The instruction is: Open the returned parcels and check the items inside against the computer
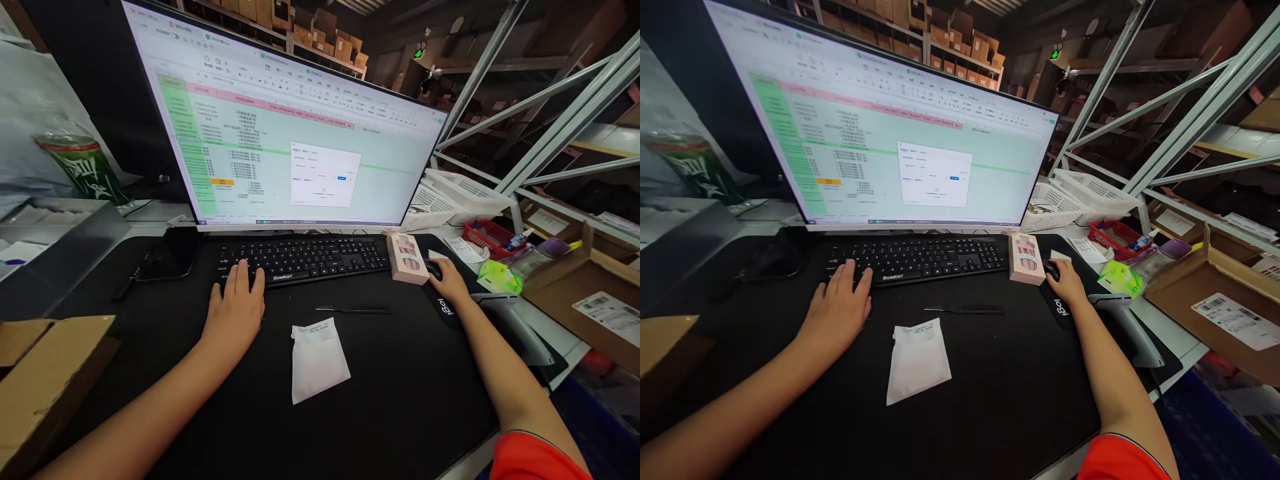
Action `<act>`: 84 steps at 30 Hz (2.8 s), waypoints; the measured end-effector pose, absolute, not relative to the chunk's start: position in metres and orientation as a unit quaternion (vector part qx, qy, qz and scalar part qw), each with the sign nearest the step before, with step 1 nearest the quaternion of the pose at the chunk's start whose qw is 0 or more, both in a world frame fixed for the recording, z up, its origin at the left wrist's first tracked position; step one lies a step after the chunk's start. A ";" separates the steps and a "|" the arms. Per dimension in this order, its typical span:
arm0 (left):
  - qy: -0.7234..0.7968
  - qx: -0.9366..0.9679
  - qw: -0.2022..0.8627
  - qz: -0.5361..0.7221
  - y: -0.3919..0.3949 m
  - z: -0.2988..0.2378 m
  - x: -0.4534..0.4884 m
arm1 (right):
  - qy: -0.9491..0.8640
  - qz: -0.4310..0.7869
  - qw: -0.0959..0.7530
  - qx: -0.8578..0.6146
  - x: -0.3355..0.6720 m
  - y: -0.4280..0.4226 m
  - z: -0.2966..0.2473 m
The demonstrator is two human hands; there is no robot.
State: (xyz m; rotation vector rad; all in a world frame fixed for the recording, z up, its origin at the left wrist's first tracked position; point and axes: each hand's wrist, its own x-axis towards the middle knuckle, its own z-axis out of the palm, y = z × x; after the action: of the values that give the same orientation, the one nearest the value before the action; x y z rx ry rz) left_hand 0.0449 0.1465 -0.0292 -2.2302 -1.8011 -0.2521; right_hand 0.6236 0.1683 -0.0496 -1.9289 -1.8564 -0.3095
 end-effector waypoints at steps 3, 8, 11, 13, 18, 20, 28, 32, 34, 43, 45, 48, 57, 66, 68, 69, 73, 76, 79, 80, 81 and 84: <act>-0.637 -0.756 0.122 -0.087 0.149 -0.028 0.045 | -0.675 -0.110 0.221 -0.695 0.626 0.170 -0.052; -0.660 -0.739 0.123 -0.058 0.150 -0.026 0.048 | -0.675 -0.108 0.235 -0.691 0.629 0.174 -0.057; -0.664 -0.737 0.118 -0.047 0.150 -0.023 0.050 | -0.674 -0.102 0.236 -0.692 0.632 0.175 -0.059; -0.665 -0.737 0.108 -0.042 0.150 -0.021 0.050 | -0.676 -0.097 0.232 -0.692 0.635 0.176 -0.059; -0.660 -0.741 0.110 -0.061 0.149 -0.021 0.048 | -0.683 -0.094 0.230 -0.687 0.638 0.178 -0.059; -0.654 -0.742 0.129 -0.071 0.148 -0.023 0.047 | -0.680 -0.096 0.232 -0.688 0.636 0.178 -0.059; -0.638 -0.751 0.167 -0.035 0.145 -0.020 0.043 | -0.676 -0.103 0.236 -0.691 0.626 0.173 -0.056; -0.625 -0.761 0.170 -0.034 0.144 -0.017 0.041 | -0.663 -0.111 0.223 -0.706 0.625 0.170 -0.054; -0.621 -0.764 0.173 -0.028 0.143 -0.016 0.040 | -0.662 -0.116 0.225 -0.706 0.624 0.169 -0.053; -0.613 -0.772 0.163 -0.028 0.146 -0.019 0.039 | -0.665 -0.105 0.234 -0.701 0.622 0.169 -0.051; -0.614 -0.772 0.162 -0.026 0.146 -0.019 0.039 | -0.665 -0.106 0.233 -0.702 0.622 0.169 -0.051; -0.615 -0.771 0.161 -0.026 0.146 -0.019 0.039 | -0.664 -0.108 0.234 -0.702 0.623 0.170 -0.052; -0.617 -0.770 0.161 -0.018 0.147 -0.020 0.039 | -0.630 -0.111 0.247 -0.728 0.626 0.173 -0.057; -0.615 -0.772 0.163 -0.007 0.145 -0.018 0.038 | -0.651 -0.102 0.254 -0.708 0.628 0.171 -0.055; -0.612 -0.773 0.167 -0.005 0.145 -0.019 0.038 | -0.649 -0.103 0.251 -0.711 0.626 0.170 -0.053; -0.609 -0.775 0.170 -0.006 0.146 -0.019 0.037 | -0.647 -0.104 0.249 -0.713 0.626 0.170 -0.052; -0.597 -0.780 0.185 -0.021 0.148 -0.023 0.035 | -0.646 -0.108 0.238 -0.717 0.624 0.168 -0.049; -0.589 -0.786 0.187 -0.028 0.150 -0.026 0.034 | -0.648 -0.109 0.232 -0.717 0.622 0.167 -0.047; -0.590 -0.786 0.184 -0.026 0.150 -0.027 0.033 | -0.650 -0.110 0.232 -0.715 0.620 0.166 -0.046; -0.591 -0.785 0.183 -0.025 0.150 -0.026 0.034 | -0.651 -0.111 0.232 -0.714 0.620 0.166 -0.046; -0.592 -0.784 0.184 -0.024 0.150 -0.026 0.034 | -0.653 -0.111 0.232 -0.712 0.619 0.166 -0.046; -0.595 -0.782 0.187 -0.020 0.149 -0.025 0.035 | -0.660 -0.110 0.232 -0.706 0.619 0.165 -0.046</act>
State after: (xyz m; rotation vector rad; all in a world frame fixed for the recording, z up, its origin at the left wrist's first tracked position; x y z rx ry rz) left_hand 0.0345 0.1489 -0.0249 -2.2012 -1.6741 -0.0566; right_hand 0.6189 0.1650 -0.0455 -1.9408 -1.8145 -0.3022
